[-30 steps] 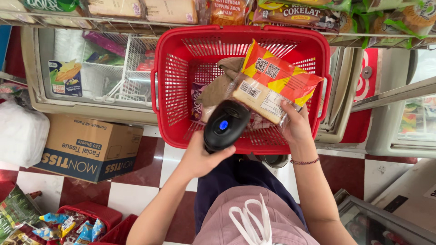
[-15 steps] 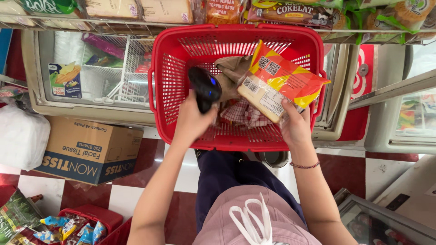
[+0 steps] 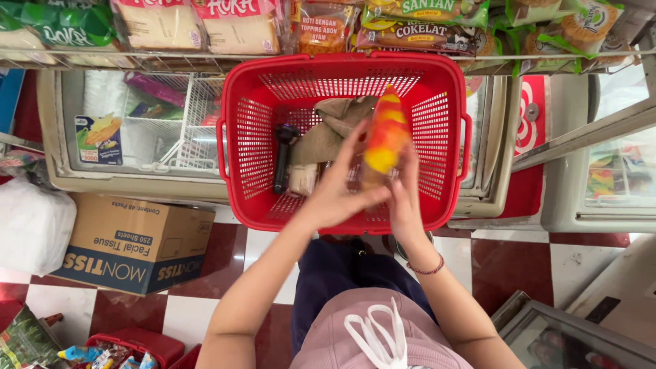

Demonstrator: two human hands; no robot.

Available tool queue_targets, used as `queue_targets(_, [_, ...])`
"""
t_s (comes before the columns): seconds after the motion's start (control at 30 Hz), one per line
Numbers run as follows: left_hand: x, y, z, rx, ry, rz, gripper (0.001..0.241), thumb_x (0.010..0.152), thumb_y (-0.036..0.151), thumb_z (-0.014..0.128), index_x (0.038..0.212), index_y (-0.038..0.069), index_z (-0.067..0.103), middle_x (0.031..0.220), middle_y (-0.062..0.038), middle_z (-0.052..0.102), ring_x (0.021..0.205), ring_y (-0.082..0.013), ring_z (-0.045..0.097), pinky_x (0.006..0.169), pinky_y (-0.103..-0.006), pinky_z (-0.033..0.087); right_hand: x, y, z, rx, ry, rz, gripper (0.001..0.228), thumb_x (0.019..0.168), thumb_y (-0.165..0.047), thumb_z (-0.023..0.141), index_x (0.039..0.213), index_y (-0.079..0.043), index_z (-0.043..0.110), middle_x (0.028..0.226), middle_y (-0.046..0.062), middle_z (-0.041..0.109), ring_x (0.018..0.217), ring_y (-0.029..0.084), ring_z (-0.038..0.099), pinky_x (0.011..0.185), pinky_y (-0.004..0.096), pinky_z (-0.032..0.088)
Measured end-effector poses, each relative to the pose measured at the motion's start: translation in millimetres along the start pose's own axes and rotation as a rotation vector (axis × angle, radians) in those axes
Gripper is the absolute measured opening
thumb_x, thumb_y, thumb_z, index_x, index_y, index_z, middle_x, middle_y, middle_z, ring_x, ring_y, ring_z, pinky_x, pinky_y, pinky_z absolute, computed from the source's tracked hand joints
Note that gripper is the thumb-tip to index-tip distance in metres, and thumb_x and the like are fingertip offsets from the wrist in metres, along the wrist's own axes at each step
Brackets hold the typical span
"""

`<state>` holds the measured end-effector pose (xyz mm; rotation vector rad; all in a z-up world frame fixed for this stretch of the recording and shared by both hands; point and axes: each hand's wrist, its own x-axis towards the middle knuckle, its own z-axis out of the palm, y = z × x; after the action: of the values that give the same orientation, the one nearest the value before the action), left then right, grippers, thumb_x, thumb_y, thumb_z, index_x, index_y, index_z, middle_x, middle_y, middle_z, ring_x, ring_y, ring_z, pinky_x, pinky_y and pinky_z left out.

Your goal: The person scans several bread packages with a handheld barcode scanner and places them onto a retail shelf, occasionally rearranging items and using a cloth to wipe the products.

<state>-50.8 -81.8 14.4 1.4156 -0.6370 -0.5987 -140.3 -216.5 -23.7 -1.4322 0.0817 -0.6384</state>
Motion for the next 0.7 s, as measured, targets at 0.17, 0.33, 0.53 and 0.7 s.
queue_targets(0.17, [9, -5, 4, -0.279, 0.254, 0.026, 0.063, 0.096, 0.01, 0.071, 0.152, 0.001, 0.043, 0.135, -0.013, 0.064, 0.122, -0.0206, 0.063, 0.1, -0.0318, 0.054, -5, -32, -7, 0.093, -0.159, 0.132, 0.069, 0.105, -0.043, 0.047, 0.162, -0.005, 0.037, 0.153, 0.01, 0.038, 0.13, 0.02, 0.051, 0.11, 0.034, 0.047])
queue_targets(0.33, [-1, -16, -17, -0.492, 0.313, -0.11, 0.053, 0.103, 0.026, 0.061, 0.147, 0.001, 0.046, 0.135, -0.007, 0.063, 0.121, -0.0162, 0.062, 0.102, -0.033, 0.053, 20, -41, -18, -0.311, 0.055, 0.003, 0.066, 0.101, -0.015, 0.064, 0.159, -0.006, 0.034, 0.151, 0.011, 0.04, 0.128, 0.022, 0.053, 0.107, 0.037, 0.051])
queue_targets(0.53, [-12, 36, -31, -0.501, 0.225, -0.2, 0.052, 0.104, 0.038, 0.049, 0.144, 0.004, 0.048, 0.129, -0.006, 0.066, 0.114, -0.0158, 0.066, 0.095, -0.0344, 0.057, 43, -41, -42, 0.35, -0.204, 0.531, 0.049, 0.095, -0.003, 0.069, 0.138, 0.009, 0.049, 0.119, 0.023, 0.069, 0.096, 0.031, 0.071, 0.074, 0.045, 0.06])
queue_targets(0.7, [-7, 95, -48, -0.273, 0.135, -0.153, 0.054, 0.105, 0.041, 0.041, 0.144, 0.005, 0.051, 0.125, -0.007, 0.069, 0.108, -0.0158, 0.068, 0.089, -0.0334, 0.059, 62, -43, -38, 0.228, -0.162, 0.422, 0.047, 0.09, -0.002, 0.074, 0.132, 0.01, 0.057, 0.119, 0.014, 0.072, 0.106, 0.019, 0.07, 0.092, 0.034, 0.057])
